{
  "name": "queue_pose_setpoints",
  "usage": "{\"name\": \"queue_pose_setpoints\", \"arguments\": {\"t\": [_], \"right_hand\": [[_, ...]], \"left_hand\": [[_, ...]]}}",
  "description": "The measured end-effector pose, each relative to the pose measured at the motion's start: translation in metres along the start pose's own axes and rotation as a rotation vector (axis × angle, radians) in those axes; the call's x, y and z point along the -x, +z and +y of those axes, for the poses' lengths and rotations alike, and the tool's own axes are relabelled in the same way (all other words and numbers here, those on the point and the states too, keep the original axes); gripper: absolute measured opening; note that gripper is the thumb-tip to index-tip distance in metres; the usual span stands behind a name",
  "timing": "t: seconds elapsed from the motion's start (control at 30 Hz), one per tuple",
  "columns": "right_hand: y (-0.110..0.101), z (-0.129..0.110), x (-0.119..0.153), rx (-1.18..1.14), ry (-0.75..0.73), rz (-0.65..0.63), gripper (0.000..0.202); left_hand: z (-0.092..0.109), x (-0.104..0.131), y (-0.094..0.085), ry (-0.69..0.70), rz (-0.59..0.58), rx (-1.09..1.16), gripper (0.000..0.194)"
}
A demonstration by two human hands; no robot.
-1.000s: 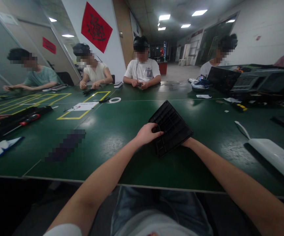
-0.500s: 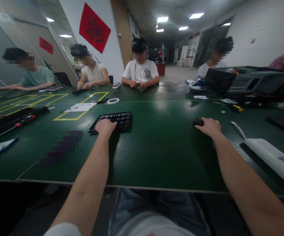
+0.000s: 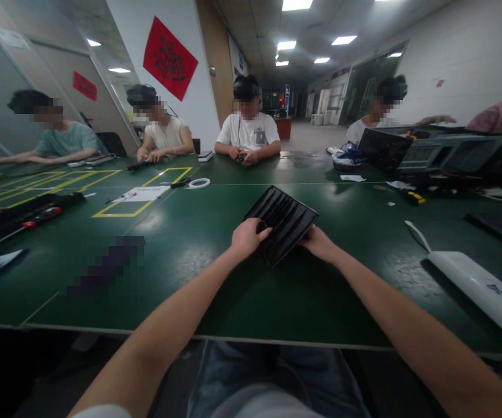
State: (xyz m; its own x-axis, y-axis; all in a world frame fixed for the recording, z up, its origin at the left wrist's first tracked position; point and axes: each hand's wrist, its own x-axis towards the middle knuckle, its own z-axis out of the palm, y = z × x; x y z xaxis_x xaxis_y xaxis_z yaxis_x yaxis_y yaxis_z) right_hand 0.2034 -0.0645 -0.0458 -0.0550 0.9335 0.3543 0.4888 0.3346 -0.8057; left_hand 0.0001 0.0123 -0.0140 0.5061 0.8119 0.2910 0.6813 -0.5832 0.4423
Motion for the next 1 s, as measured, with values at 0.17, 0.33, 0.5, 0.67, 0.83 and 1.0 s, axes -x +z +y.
{"name": "queue_pose_setpoints", "arguments": {"t": [0.17,0.33,0.5,0.67,0.83,1.0], "right_hand": [[0.015,0.010,-0.001,-0.155,-0.062,0.006,0.026],[0.012,0.014,0.000,-0.079,-0.040,-0.023,0.030],[0.018,0.003,0.002,-0.147,0.029,0.005,0.030],[0.026,-0.002,-0.001,-0.233,0.072,0.016,0.030],[0.025,0.012,0.000,-0.286,0.138,0.000,0.029],[0.016,0.019,0.006,-0.309,0.179,-0.056,0.012]], "left_hand": [[0.016,0.013,0.010,0.138,-0.007,0.209,0.043],[0.017,0.016,0.007,0.158,0.004,0.285,0.042],[0.015,0.016,0.007,0.172,-0.031,0.149,0.045],[0.015,0.014,0.010,0.237,-0.090,0.108,0.043],[0.014,0.007,0.001,0.003,-0.107,0.450,0.035],[0.007,-0.002,-0.018,-0.526,-0.041,1.166,0.020]]}}
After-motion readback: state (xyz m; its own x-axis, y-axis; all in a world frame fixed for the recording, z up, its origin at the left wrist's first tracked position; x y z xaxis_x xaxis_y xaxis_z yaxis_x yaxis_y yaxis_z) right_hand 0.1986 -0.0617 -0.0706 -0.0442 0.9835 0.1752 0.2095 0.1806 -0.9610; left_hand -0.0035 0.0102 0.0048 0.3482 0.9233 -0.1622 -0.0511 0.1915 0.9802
